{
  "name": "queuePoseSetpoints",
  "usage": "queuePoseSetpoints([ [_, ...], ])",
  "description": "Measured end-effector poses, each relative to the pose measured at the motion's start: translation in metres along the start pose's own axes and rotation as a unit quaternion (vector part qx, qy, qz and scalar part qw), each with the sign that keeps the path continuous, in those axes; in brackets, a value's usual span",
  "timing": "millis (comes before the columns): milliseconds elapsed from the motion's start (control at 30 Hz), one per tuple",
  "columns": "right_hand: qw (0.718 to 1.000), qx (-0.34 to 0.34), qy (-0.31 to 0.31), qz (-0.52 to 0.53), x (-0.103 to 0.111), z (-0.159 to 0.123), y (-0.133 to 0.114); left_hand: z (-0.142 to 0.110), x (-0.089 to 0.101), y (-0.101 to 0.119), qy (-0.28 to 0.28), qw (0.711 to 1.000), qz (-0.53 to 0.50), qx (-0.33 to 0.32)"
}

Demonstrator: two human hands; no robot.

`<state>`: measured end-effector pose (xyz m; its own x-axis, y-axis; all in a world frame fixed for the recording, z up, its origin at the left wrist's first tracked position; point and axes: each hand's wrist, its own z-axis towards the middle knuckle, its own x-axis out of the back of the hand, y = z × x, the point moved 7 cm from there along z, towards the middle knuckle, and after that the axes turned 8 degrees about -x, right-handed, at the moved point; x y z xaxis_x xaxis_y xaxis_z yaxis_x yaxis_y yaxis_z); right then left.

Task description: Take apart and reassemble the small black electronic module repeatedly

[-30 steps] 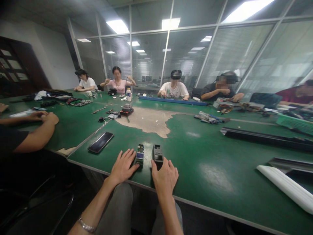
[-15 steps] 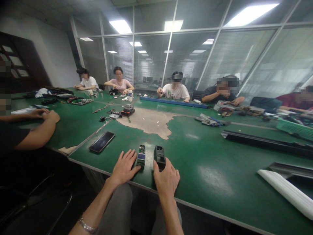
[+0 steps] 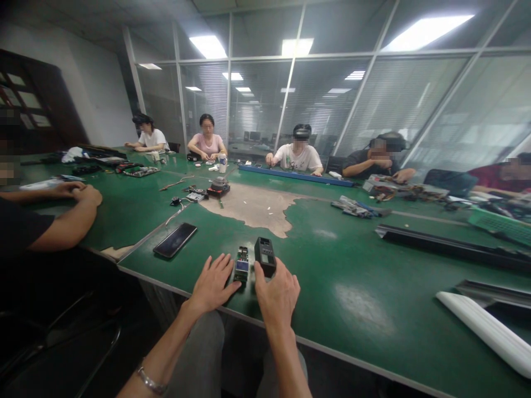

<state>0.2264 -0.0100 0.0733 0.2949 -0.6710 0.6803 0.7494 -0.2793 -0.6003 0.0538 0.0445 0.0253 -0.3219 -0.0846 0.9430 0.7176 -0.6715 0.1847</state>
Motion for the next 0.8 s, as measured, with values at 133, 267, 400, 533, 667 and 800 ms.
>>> queuePoseSetpoints([
  [133, 1.0, 0.018, -0.015, 0.002, -0.005, -0.006, -0.022, 0.0, 0.001, 0.0, 0.008, 1.0, 0.002, -0.001],
  [267, 0.999, 0.02, -0.038, -0.01, -0.013, -0.015, -0.037, -0.001, 0.003, 0.001, 0.008, 1.0, 0.001, -0.002],
  [400, 0.998, 0.026, -0.04, -0.03, -0.017, -0.019, -0.047, -0.001, 0.003, 0.001, 0.0, 1.0, 0.0, -0.005],
  [533, 0.997, 0.037, -0.028, -0.058, -0.02, -0.02, -0.055, 0.0, 0.0, -0.001, -0.005, 1.0, 0.001, 0.0],
  [667, 0.996, 0.036, -0.036, -0.078, -0.025, -0.024, -0.056, 0.0, -0.001, -0.001, 0.0, 1.0, -0.001, -0.001],
  [800, 0.994, 0.039, -0.038, -0.09, -0.03, -0.033, -0.051, 0.0, 0.0, -0.001, 0.001, 1.0, -0.005, -0.003],
])
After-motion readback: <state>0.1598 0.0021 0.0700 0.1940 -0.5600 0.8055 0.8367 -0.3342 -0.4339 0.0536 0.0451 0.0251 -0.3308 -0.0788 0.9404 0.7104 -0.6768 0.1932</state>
